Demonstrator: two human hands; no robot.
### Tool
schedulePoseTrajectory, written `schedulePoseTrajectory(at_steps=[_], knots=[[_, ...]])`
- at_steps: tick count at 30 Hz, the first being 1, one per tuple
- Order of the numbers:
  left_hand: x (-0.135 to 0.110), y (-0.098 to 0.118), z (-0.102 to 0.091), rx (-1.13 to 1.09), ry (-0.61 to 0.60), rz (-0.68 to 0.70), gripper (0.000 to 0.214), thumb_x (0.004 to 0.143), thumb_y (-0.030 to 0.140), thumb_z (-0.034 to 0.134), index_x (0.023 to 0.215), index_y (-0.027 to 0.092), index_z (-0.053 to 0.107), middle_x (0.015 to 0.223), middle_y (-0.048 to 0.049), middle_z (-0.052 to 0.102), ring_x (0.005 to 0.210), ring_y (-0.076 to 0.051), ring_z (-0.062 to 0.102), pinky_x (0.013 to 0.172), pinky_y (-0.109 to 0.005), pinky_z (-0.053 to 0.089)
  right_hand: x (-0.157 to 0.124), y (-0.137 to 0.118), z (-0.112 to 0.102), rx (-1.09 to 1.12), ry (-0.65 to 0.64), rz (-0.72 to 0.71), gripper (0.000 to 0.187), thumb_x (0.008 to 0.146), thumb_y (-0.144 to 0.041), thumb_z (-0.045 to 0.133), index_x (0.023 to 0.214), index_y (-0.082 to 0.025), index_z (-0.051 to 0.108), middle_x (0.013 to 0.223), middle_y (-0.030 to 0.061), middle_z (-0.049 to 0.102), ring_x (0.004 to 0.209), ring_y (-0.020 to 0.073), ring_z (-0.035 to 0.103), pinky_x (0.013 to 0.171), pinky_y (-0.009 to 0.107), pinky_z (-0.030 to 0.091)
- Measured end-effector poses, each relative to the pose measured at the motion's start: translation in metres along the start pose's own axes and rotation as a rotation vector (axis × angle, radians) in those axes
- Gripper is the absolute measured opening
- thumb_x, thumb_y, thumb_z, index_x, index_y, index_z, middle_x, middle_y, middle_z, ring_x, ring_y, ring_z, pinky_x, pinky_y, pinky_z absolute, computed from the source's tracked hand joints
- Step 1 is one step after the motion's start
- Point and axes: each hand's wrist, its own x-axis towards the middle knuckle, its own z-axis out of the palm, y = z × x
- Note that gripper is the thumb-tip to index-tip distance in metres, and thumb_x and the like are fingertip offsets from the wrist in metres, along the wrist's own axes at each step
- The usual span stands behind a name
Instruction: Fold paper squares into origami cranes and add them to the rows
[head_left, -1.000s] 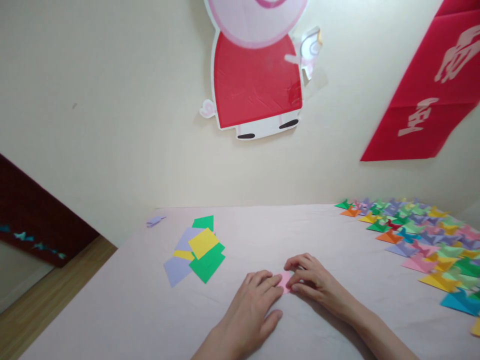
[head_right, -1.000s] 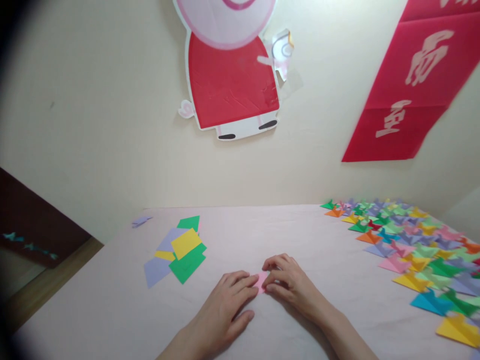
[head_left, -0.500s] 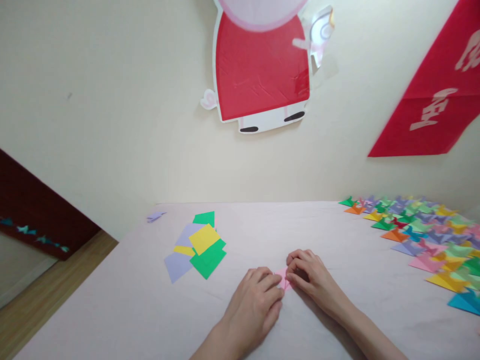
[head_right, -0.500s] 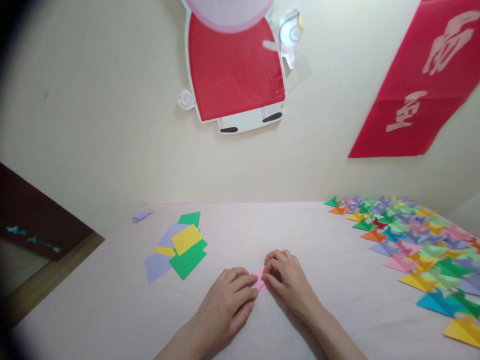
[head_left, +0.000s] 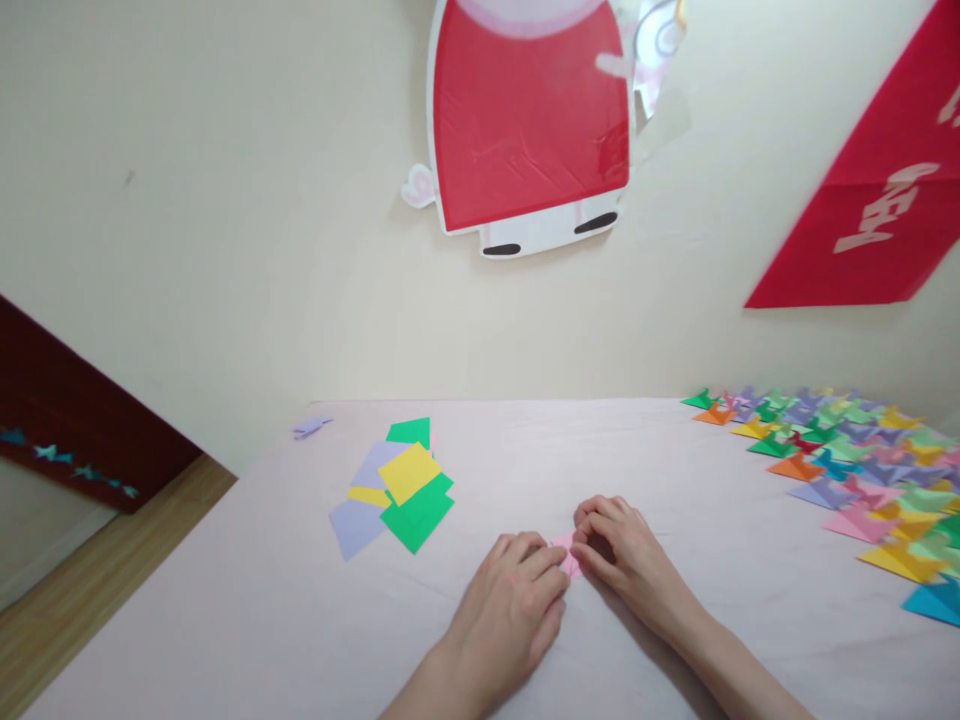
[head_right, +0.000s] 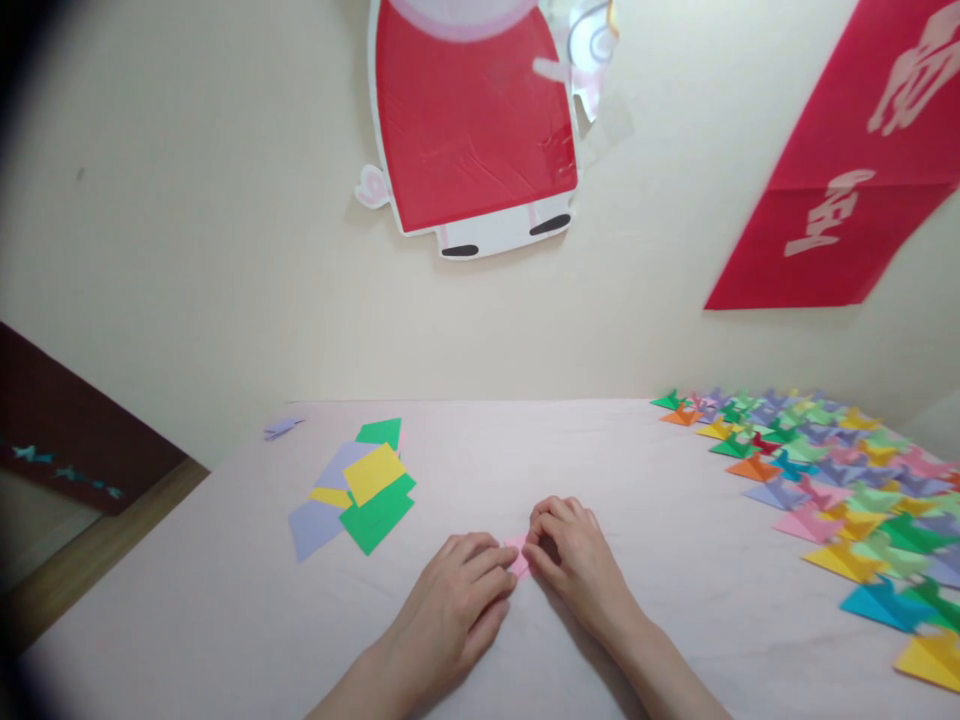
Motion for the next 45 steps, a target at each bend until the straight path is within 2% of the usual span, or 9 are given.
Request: schedulePoseTrajectory(at_steps=[6,11,19,23,26,32,38,45], knots=[[0.001,0.004,-0.004,0.015,-0.033,-0.008,0.026,0.092,0.016,0.057,0.117,0.024,0.055,0.117,-0.0021,0.063,0.109,-0.020,0.051,0.096,-0.036,0.042,0.000,0.001,0.000,-0.001,-0.002,-0.006,0.014,0.085,-0.019,0.055,0.072,-0.023,0.058,0.092,0.0037,0.064,0.090,0.0222,0.054,0.082,0.039,0.040],[0.001,0.004,-0.002,0.012,-0.035,-0.010,0.020,0.091,0.017,0.058,0.110,0.023,0.058,0.118,-0.0023,0.062,0.111,-0.022,0.050,0.096,-0.037,0.041,-0.001,0.001,0.000,0.001,0.021,-0.005,0.015,0.086,-0.020,0.054,0.071,-0.023,0.059,0.091,0.0036,0.064,0.089,0.0221,0.054,0.082,0.039,0.041],[0.002,0.005,-0.002,0.065,-0.072,-0.011,0.019,0.091,0.018,0.058,0.110,0.022,0.056,0.117,-0.0030,0.061,0.111,-0.022,0.049,0.096,-0.038,0.040,-0.002,0.003,0.004,-0.017,0.009,-0.001,0.013,0.087,-0.020,0.053,0.075,-0.023,0.057,0.093,0.0044,0.063,0.089,0.0224,0.052,0.081,0.039,0.039],[0.004,0.008,-0.003,0.118,-0.089,-0.014,0.018,0.091,0.020,0.058,0.109,0.021,0.056,0.115,-0.0035,0.061,0.111,-0.022,0.049,0.095,-0.038,0.040,-0.003,0.006,0.006,0.018,0.051,0.015,0.009,0.085,-0.016,0.052,0.082,-0.024,0.056,0.091,0.0035,0.063,0.089,0.0224,0.053,0.081,0.039,0.040],[0.005,0.009,-0.003,0.140,-0.093,-0.028,0.017,0.091,0.019,0.058,0.107,0.021,0.056,0.114,-0.0032,0.061,0.110,-0.023,0.049,0.093,-0.039,0.041,-0.005,0.006,0.005,0.061,0.054,0.034,0.013,0.083,-0.013,0.050,0.088,-0.024,0.055,0.092,0.0032,0.063,0.090,0.0224,0.053,0.083,0.040,0.041],[0.004,0.010,0.001,0.149,-0.077,-0.033,0.027,0.090,0.020,0.059,0.116,0.022,0.053,0.118,-0.0035,0.060,0.111,-0.023,0.049,0.092,-0.038,0.041,-0.010,0.002,0.003,0.060,0.036,0.039,0.002,0.082,-0.023,0.057,0.081,-0.024,0.056,0.100,0.0051,0.059,0.096,0.0245,0.051,0.088,0.043,0.041],[0.004,0.011,0.003,0.169,-0.088,-0.050,0.018,0.090,0.020,0.059,0.108,0.021,0.055,0.113,-0.0037,0.060,0.110,-0.023,0.049,0.093,-0.039,0.041,-0.009,0.008,0.006,0.063,0.054,0.043,0.006,0.081,-0.020,0.055,0.078,-0.024,0.057,0.107,0.0070,0.057,0.098,0.0250,0.051,0.089,0.044,0.043],[0.004,0.012,0.004,0.179,-0.089,-0.047,0.016,0.090,0.018,0.056,0.107,0.020,0.056,0.113,-0.0044,0.060,0.110,-0.024,0.049,0.092,-0.039,0.041,-0.005,0.013,0.007,0.120,0.089,0.011,0.015,0.077,-0.014,0.049,0.088,-0.024,0.054,0.101,0.0066,0.058,0.096,0.0254,0.051,0.087,0.044,0.042]])
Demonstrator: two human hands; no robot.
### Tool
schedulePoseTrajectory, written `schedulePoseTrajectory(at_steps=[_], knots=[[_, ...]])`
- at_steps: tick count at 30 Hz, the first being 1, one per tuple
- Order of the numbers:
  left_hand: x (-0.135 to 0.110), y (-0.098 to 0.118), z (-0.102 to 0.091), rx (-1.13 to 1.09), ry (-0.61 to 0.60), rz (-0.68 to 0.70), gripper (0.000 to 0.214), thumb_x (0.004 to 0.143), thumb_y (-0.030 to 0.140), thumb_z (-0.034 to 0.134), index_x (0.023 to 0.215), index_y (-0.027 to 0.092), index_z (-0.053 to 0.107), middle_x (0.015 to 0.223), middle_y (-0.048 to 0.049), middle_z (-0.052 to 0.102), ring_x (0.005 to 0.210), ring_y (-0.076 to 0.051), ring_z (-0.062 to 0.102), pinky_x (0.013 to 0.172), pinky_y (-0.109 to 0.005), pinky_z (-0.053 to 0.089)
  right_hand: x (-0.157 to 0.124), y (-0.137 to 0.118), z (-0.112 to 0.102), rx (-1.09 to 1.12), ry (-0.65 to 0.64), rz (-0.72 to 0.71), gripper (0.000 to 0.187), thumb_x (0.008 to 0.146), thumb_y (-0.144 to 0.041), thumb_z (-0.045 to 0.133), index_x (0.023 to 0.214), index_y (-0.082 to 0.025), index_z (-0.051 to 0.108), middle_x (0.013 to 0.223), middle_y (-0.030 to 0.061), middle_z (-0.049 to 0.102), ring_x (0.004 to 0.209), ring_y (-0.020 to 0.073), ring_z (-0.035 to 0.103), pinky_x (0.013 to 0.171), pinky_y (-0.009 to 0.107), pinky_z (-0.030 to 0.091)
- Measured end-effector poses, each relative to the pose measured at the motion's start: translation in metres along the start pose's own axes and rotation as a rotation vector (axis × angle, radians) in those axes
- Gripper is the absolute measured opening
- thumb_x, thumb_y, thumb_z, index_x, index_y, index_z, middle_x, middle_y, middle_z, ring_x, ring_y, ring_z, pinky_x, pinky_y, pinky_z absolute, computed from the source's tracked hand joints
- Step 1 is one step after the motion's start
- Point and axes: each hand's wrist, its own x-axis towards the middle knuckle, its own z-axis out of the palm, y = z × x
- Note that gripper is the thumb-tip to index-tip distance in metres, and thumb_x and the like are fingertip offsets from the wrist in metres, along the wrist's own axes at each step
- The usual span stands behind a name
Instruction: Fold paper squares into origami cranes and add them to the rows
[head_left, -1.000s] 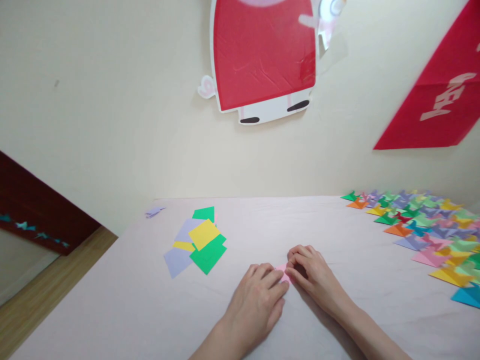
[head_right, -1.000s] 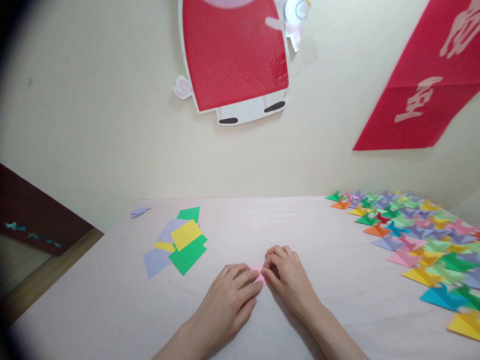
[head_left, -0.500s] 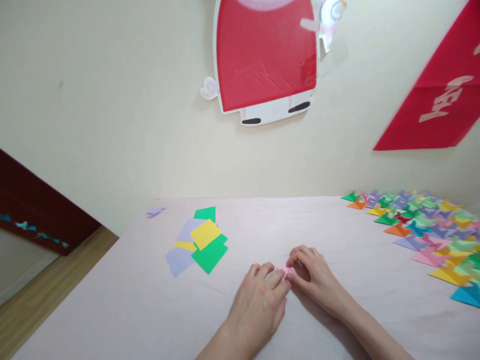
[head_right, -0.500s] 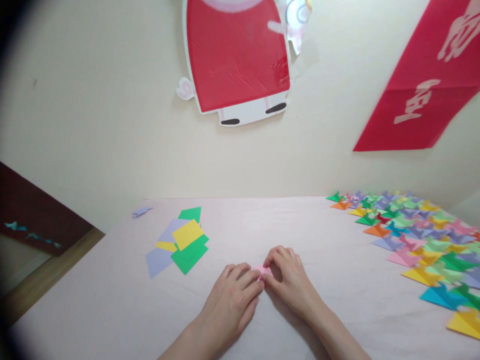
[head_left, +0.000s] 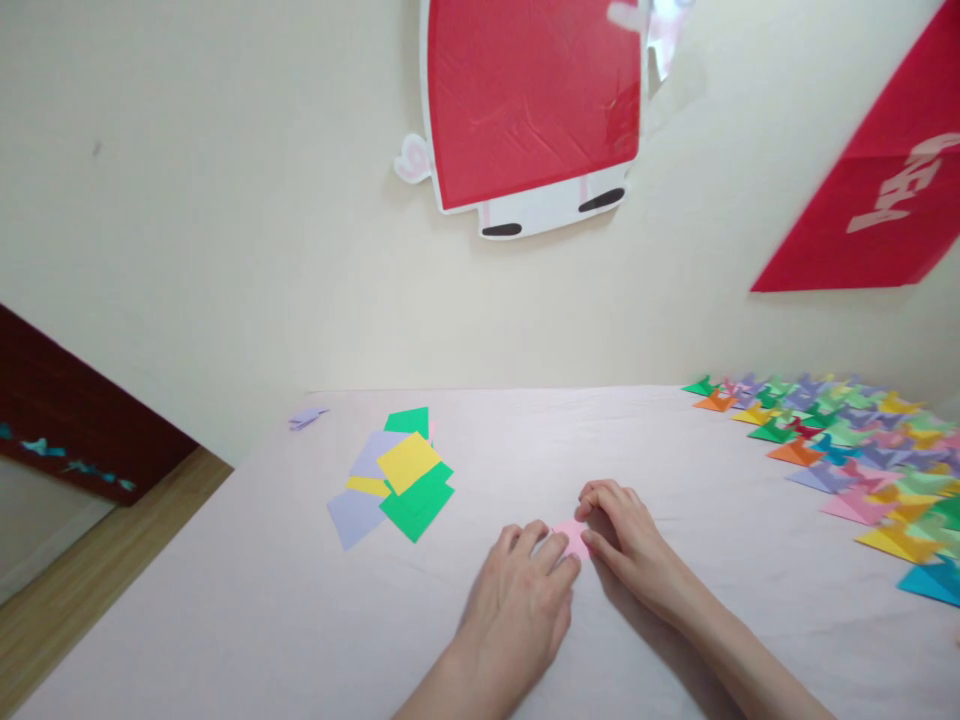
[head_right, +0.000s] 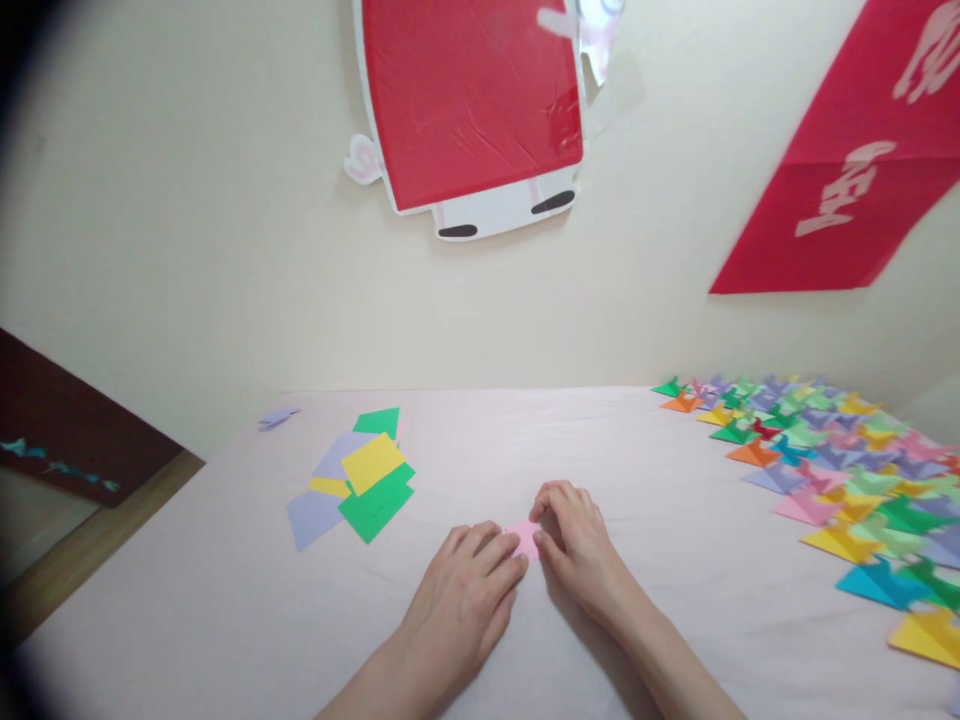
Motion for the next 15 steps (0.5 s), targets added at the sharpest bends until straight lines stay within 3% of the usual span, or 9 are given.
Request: schedulePoseTrajectory(at_steps=[6,11,15], knots=[[-0.001,0.000,0.001,-0.002,0.009,-0.007,0.017,0.090,0.018,0.058,0.107,0.021,0.056,0.112,-0.0046,0.060,0.109,-0.024,0.050,0.093,-0.039,0.043,0.000,0.000,-0.001,0.085,0.028,0.033,0.028,0.073,-0.010,0.043,0.094,-0.025,0.053,0.097,0.0057,0.060,0.095,0.0247,0.052,0.087,0.043,0.044],[-0.002,0.000,0.004,-0.029,0.028,-0.008,0.026,0.089,0.016,0.057,0.115,0.020,0.054,0.116,-0.0046,0.060,0.112,-0.024,0.050,0.095,-0.040,0.043,-0.002,-0.007,-0.001,0.027,0.012,0.050,0.023,0.075,-0.020,0.056,0.097,-0.025,0.056,0.107,0.0061,0.060,0.101,0.0266,0.052,0.092,0.045,0.042],[-0.004,-0.003,0.010,-0.068,0.049,0.007,0.026,0.092,0.016,0.051,0.118,0.020,0.053,0.130,-0.0055,0.057,0.130,-0.025,0.041,0.106,-0.041,0.035,0.002,-0.002,0.003,0.049,0.035,0.024,0.025,0.075,-0.015,0.050,0.097,-0.024,0.058,0.105,0.0059,0.062,0.100,0.0253,0.053,0.091,0.044,0.042]])
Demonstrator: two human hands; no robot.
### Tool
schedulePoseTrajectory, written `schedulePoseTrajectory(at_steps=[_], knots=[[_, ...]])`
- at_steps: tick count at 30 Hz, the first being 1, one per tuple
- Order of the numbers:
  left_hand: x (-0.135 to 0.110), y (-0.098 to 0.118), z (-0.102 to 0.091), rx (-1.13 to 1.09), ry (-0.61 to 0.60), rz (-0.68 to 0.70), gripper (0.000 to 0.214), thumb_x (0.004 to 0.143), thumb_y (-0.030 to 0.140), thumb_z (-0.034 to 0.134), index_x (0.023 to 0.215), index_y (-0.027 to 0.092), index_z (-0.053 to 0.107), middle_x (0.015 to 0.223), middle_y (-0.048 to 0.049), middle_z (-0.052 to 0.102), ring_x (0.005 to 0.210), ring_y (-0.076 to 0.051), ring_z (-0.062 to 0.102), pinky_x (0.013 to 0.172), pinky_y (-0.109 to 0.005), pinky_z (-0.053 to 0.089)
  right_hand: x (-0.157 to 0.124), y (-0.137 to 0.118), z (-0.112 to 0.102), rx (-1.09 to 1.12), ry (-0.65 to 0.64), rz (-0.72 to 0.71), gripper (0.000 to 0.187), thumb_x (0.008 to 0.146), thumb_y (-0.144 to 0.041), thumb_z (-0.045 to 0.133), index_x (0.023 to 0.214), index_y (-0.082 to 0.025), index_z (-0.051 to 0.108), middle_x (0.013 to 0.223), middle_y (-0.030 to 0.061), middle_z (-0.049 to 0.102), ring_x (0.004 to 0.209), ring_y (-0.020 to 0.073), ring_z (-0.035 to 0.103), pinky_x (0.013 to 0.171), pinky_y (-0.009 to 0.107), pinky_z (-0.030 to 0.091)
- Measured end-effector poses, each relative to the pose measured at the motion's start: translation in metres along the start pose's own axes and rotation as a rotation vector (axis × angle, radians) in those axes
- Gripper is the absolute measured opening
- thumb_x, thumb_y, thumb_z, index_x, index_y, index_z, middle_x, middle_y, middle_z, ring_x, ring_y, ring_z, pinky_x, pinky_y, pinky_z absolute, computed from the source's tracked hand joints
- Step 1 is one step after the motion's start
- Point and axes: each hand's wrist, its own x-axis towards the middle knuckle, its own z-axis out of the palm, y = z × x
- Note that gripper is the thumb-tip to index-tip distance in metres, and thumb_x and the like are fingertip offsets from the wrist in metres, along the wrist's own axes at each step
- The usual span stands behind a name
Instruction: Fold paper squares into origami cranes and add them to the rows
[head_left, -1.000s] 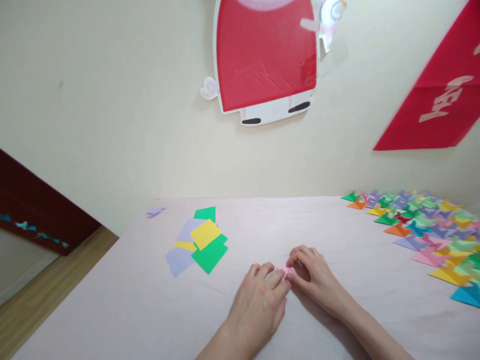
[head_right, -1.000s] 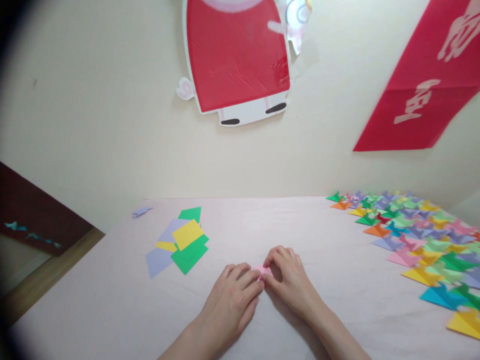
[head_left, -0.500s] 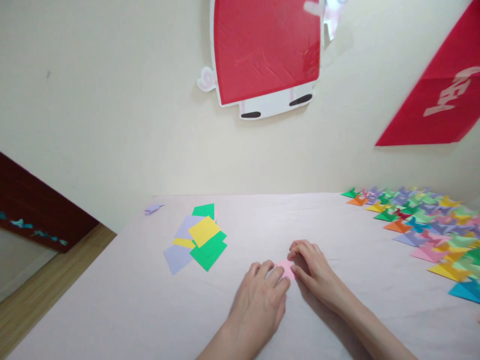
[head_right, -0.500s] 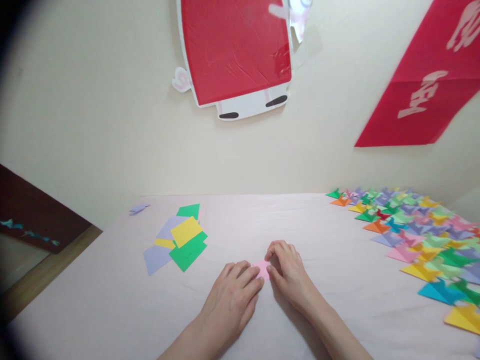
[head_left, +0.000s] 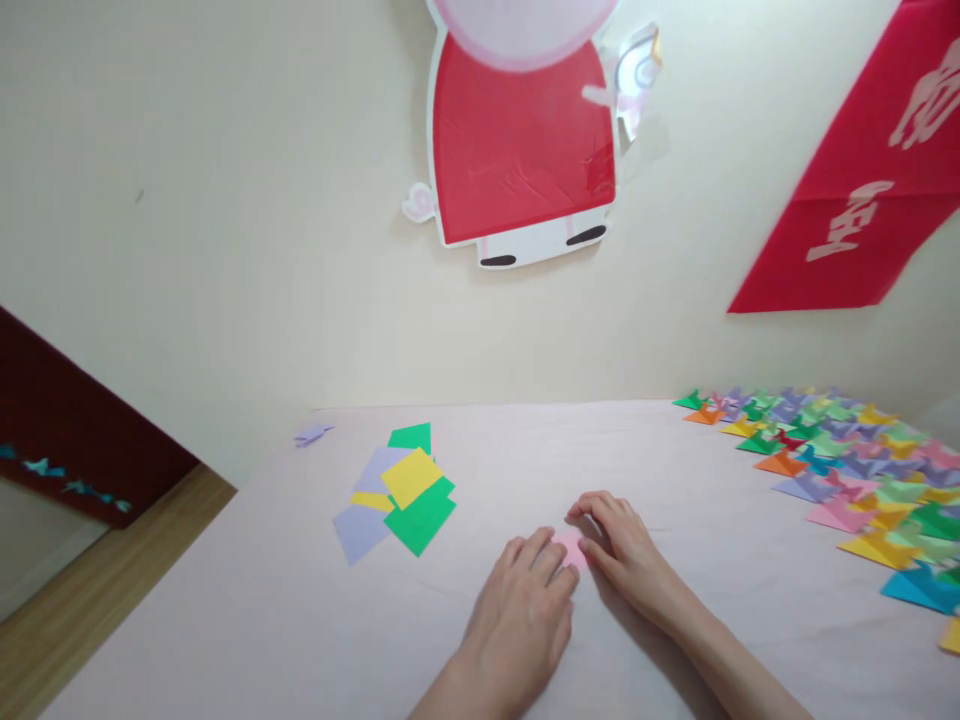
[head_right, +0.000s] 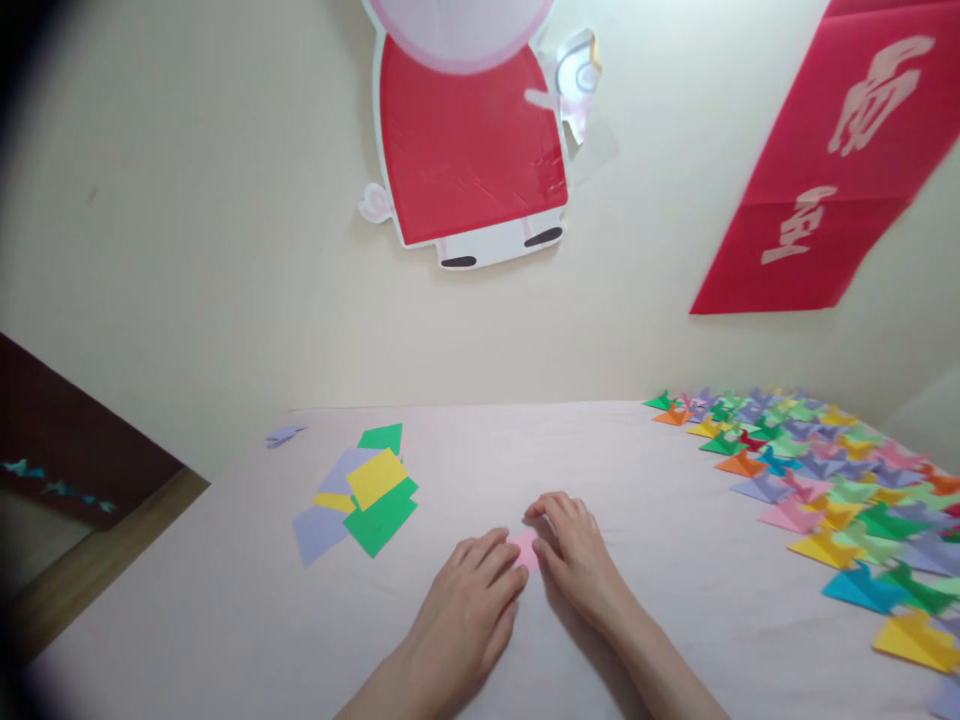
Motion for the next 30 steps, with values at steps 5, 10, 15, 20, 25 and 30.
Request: schedulePoseTrajectory(at_steps=[5,10,15,20,25,30], knots=[[0.002,-0.002,0.002,-0.038,-0.025,0.047,0.027,0.095,0.022,0.050,0.121,0.018,0.050,0.148,-0.0060,0.043,0.138,-0.021,0.033,0.112,-0.039,0.028,0.003,0.006,0.000,0.134,0.131,0.077,0.020,0.079,-0.018,0.042,0.091,-0.023,0.058,0.090,0.0050,0.064,0.090,0.0233,0.057,0.085,0.040,0.046],[0.002,0.010,-0.001,0.034,-0.052,-0.079,0.022,0.090,0.025,0.056,0.112,0.019,0.055,0.123,-0.0076,0.057,0.110,-0.026,0.051,0.095,-0.043,0.041,-0.010,-0.007,-0.008,0.044,0.137,0.069,0.012,0.081,-0.023,0.049,0.082,-0.024,0.061,0.086,0.0043,0.064,0.089,0.0242,0.055,0.083,0.039,0.044],[-0.004,0.020,0.004,-0.010,-0.008,-0.203,0.021,0.088,0.016,0.055,0.108,0.021,0.056,0.112,-0.0060,0.055,0.099,-0.025,0.049,0.088,-0.040,0.041,-0.023,-0.022,-0.006,-0.040,0.007,0.040,0.012,0.082,-0.019,0.053,0.077,-0.023,0.064,0.089,0.0043,0.064,0.093,0.0242,0.053,0.087,0.039,0.041],[-0.005,0.015,0.005,-0.132,0.060,-0.211,0.018,0.085,0.013,0.062,0.099,0.022,0.056,0.108,-0.0024,0.055,0.098,-0.022,0.048,0.087,-0.036,0.039,-0.022,-0.019,-0.001,-0.047,-0.065,0.055,0.020,0.075,-0.009,0.053,0.077,-0.024,0.066,0.093,0.0034,0.063,0.095,0.0235,0.051,0.088,0.038,0.040],[-0.001,0.007,0.006,-0.199,0.113,-0.195,0.016,0.083,0.012,0.066,0.092,0.021,0.056,0.102,-0.0009,0.057,0.096,-0.021,0.050,0.084,-0.035,0.040,-0.014,-0.015,-0.008,-0.015,-0.157,0.077,0.030,0.072,-0.004,0.049,0.077,-0.025,0.070,0.091,0.0040,0.062,0.093,0.0232,0.051,0.087,0.039,0.041],[0.001,0.007,0.004,-0.245,0.120,-0.210,0.015,0.083,0.010,0.065,0.090,0.021,0.056,0.100,-0.0011,0.057,0.095,-0.020,0.050,0.084,-0.034,0.041,-0.011,-0.015,-0.013,-0.009,-0.199,0.089,0.033,0.070,-0.002,0.049,0.077,-0.024,0.072,0.091,0.0044,0.061,0.093,0.0230,0.050,0.087,0.039,0.041]])
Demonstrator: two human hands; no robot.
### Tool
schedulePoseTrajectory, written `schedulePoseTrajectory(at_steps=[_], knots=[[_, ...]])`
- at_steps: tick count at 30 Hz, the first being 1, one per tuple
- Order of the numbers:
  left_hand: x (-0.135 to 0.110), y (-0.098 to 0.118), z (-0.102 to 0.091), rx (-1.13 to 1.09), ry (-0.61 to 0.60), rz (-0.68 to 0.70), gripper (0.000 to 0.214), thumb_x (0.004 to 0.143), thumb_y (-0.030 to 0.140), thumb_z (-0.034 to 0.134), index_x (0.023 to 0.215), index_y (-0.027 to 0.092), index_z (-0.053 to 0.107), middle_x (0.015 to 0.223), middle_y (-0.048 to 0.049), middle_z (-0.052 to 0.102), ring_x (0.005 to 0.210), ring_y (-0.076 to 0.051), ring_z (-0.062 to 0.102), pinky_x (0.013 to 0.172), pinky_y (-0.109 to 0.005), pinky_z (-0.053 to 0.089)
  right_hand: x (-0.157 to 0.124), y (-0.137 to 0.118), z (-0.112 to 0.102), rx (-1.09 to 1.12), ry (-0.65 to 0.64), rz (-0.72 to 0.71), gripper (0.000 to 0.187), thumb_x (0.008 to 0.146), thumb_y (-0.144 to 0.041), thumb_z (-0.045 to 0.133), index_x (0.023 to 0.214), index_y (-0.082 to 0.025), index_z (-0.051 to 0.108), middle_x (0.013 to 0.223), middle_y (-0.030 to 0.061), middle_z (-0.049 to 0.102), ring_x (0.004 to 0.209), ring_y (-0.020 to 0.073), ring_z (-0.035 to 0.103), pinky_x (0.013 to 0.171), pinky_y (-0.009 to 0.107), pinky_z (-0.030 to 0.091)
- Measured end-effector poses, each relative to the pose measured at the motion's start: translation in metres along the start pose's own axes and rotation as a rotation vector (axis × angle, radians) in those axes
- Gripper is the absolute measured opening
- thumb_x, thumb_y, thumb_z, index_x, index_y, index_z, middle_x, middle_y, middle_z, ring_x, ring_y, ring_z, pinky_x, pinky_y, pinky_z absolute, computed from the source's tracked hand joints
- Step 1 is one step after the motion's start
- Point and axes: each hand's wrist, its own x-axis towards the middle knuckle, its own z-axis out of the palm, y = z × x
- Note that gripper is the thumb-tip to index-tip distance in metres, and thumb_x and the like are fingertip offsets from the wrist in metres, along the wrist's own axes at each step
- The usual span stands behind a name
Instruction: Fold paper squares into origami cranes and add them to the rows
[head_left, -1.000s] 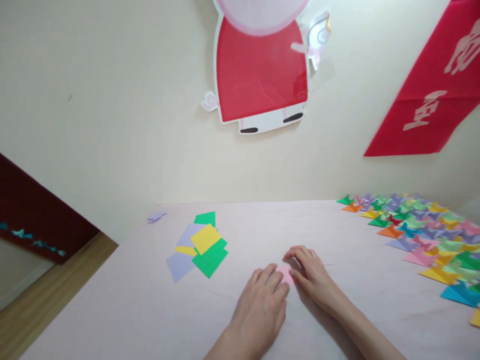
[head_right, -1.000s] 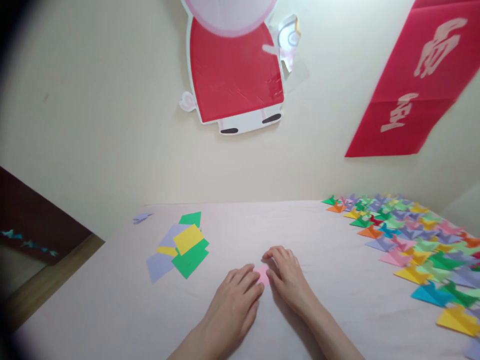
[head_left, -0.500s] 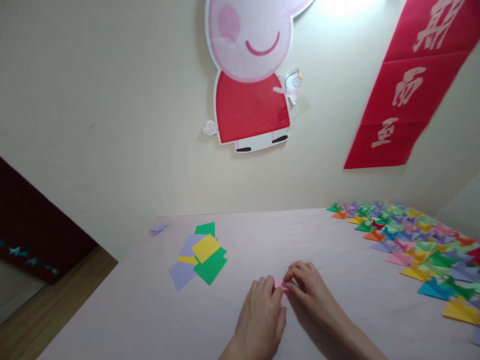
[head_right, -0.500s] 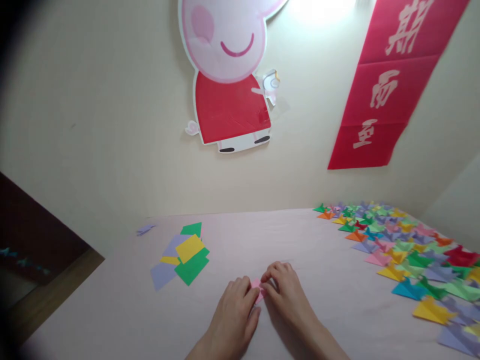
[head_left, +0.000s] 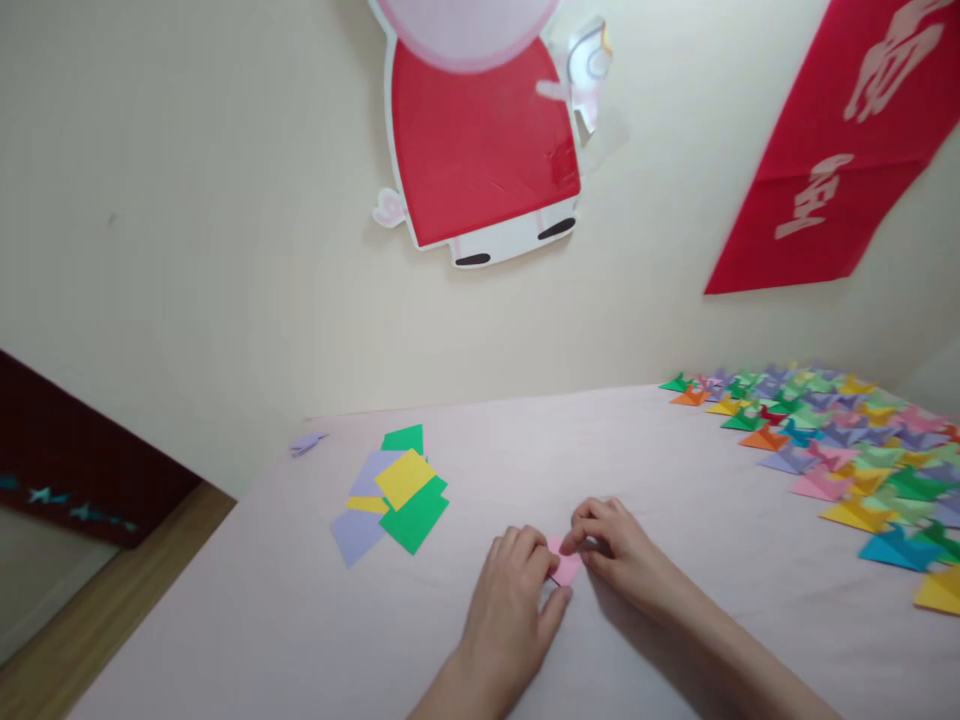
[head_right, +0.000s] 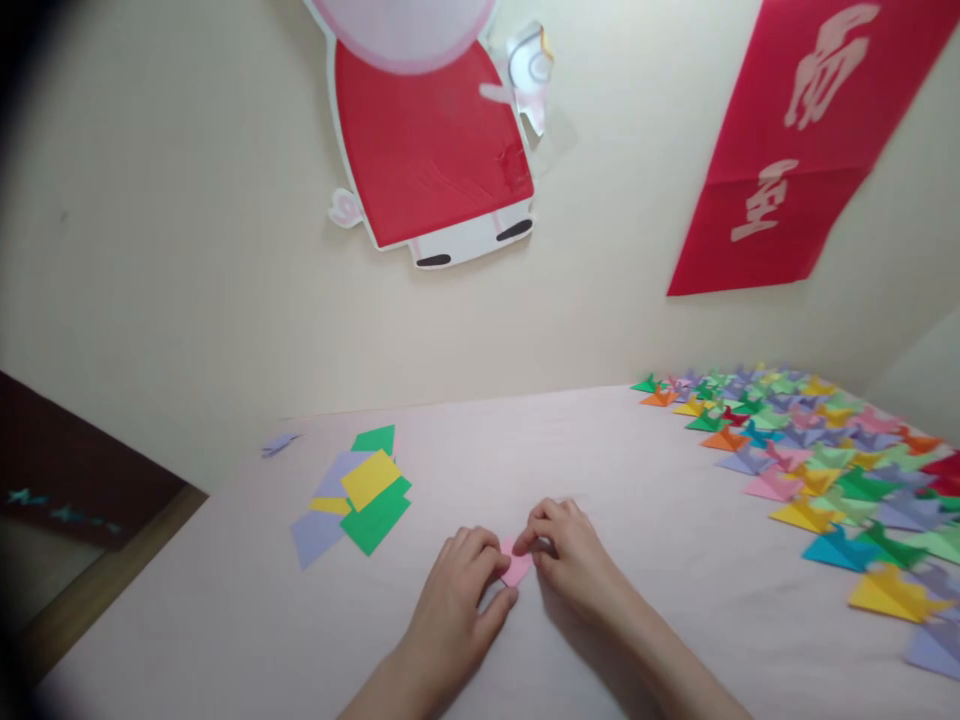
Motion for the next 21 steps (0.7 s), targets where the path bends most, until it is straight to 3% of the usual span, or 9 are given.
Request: schedulePoseTrajectory(at_steps=[7,21], knots=[[0.002,0.000,-0.003,-0.056,0.009,-0.012,0.011,0.086,0.010,0.063,0.086,0.021,0.059,0.095,-0.0002,0.059,0.092,-0.019,0.051,0.082,-0.033,0.040,-0.006,0.000,-0.005,0.014,-0.057,-0.062,0.028,0.071,-0.005,0.053,0.082,-0.026,0.069,0.093,0.0021,0.059,0.096,0.0222,0.050,0.089,0.038,0.040],[0.010,-0.005,0.012,0.151,0.076,-0.053,0.018,0.082,0.005,0.058,0.075,0.020,0.051,0.085,-0.0006,0.056,0.086,-0.020,0.050,0.074,-0.033,0.040,-0.003,-0.004,-0.004,-0.018,-0.057,-0.017,0.015,0.084,-0.019,0.058,0.072,-0.022,0.065,0.089,0.0027,0.058,0.091,0.0214,0.050,0.083,0.037,0.038]])
